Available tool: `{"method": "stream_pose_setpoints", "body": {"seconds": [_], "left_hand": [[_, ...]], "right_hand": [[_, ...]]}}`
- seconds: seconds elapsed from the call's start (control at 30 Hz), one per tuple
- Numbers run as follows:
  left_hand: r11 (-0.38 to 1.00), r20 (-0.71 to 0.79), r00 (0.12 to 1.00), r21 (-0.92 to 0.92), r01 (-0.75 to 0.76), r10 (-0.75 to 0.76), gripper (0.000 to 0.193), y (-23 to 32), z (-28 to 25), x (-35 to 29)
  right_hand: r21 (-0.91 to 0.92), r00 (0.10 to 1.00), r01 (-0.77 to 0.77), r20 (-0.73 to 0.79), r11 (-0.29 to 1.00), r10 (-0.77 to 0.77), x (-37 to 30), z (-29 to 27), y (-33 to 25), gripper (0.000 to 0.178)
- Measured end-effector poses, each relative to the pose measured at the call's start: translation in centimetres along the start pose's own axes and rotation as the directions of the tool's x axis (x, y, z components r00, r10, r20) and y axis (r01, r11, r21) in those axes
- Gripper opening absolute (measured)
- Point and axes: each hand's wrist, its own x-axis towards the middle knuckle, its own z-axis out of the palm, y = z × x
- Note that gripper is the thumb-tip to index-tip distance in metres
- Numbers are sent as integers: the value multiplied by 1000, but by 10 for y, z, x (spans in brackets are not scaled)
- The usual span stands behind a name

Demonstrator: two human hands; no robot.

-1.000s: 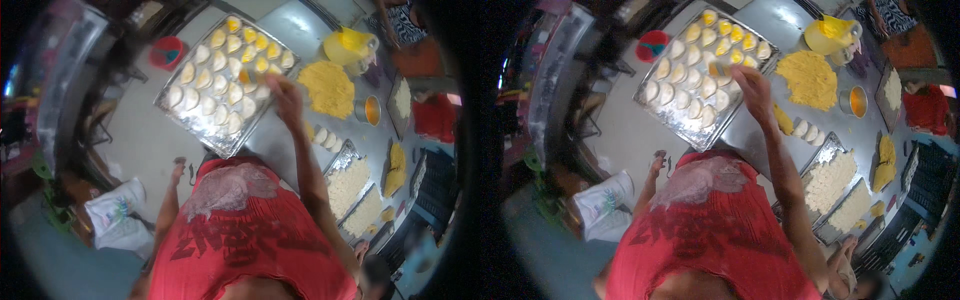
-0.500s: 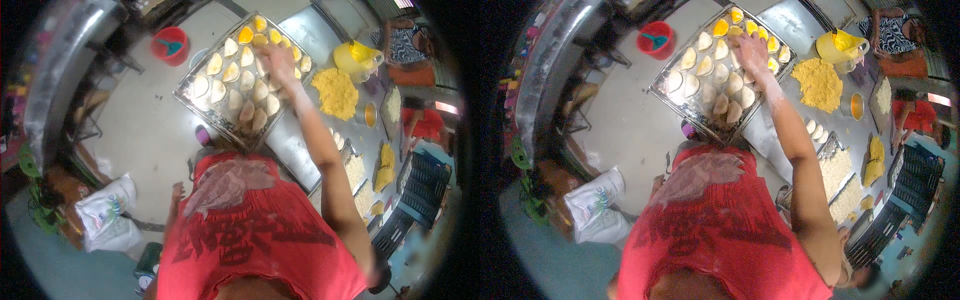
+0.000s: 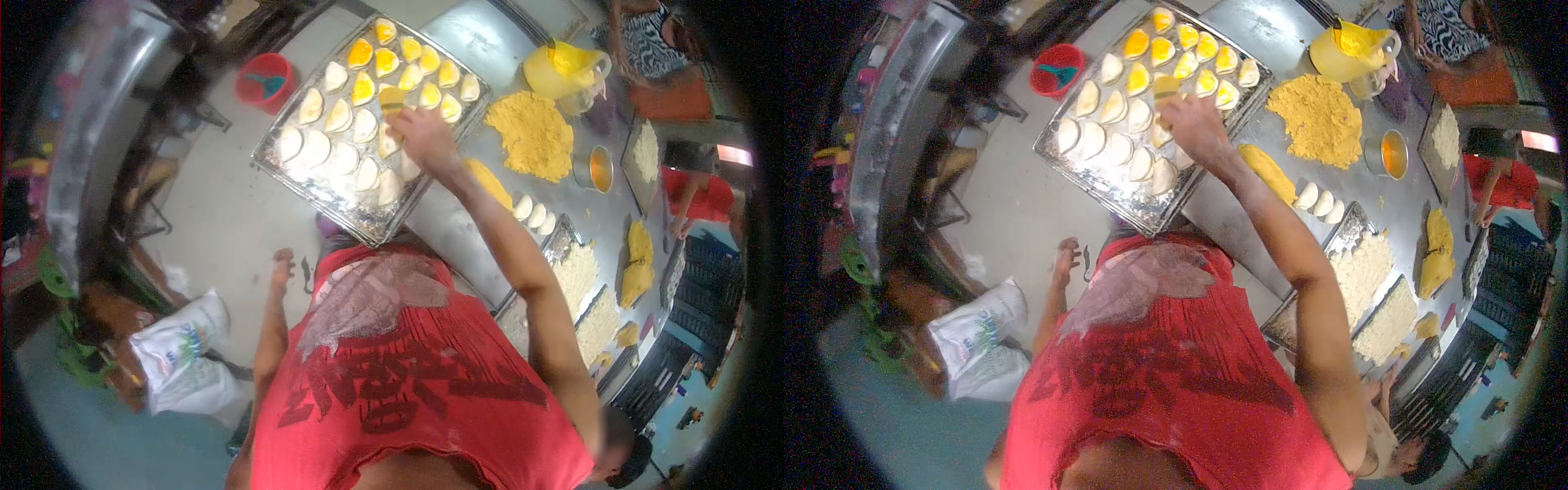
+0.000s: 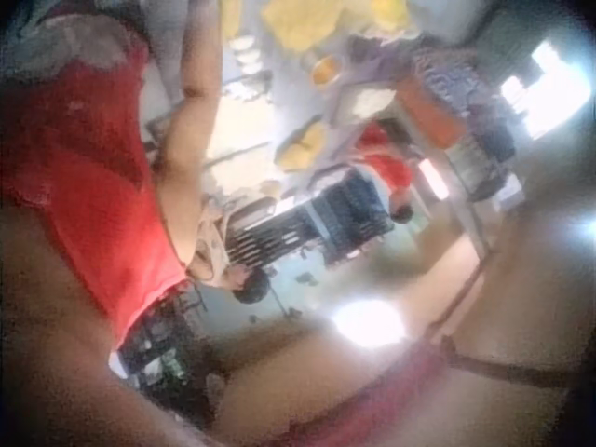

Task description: Preparing and egg-washing pastries on a baking tray in a bakery production area.

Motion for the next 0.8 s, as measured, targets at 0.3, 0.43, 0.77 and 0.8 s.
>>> {"method": "stream_pose_setpoints", "body": {"seconds": [0.3, 0.43, 0.77, 0.8], "left_hand": [[981, 123, 981, 145, 131, -149, 50, -115, 14, -46], [977, 66, 981, 122, 172, -181, 52, -116, 18, -48], [978, 185, 962, 93, 186, -201, 54, -126, -23, 12], [973, 155, 961, 79, 219, -229, 54, -119, -26, 24]], "right_hand": [[2, 987, 108, -119, 994, -107, 7, 1, 57, 29], [42, 994, 102, -53, 994, -99, -10, -24, 32, 26], [81, 980, -174, 109, 981, 165, -84, -44, 19, 26], [76, 980, -176, 109, 981, 167, -86, -44, 14, 26]]}}
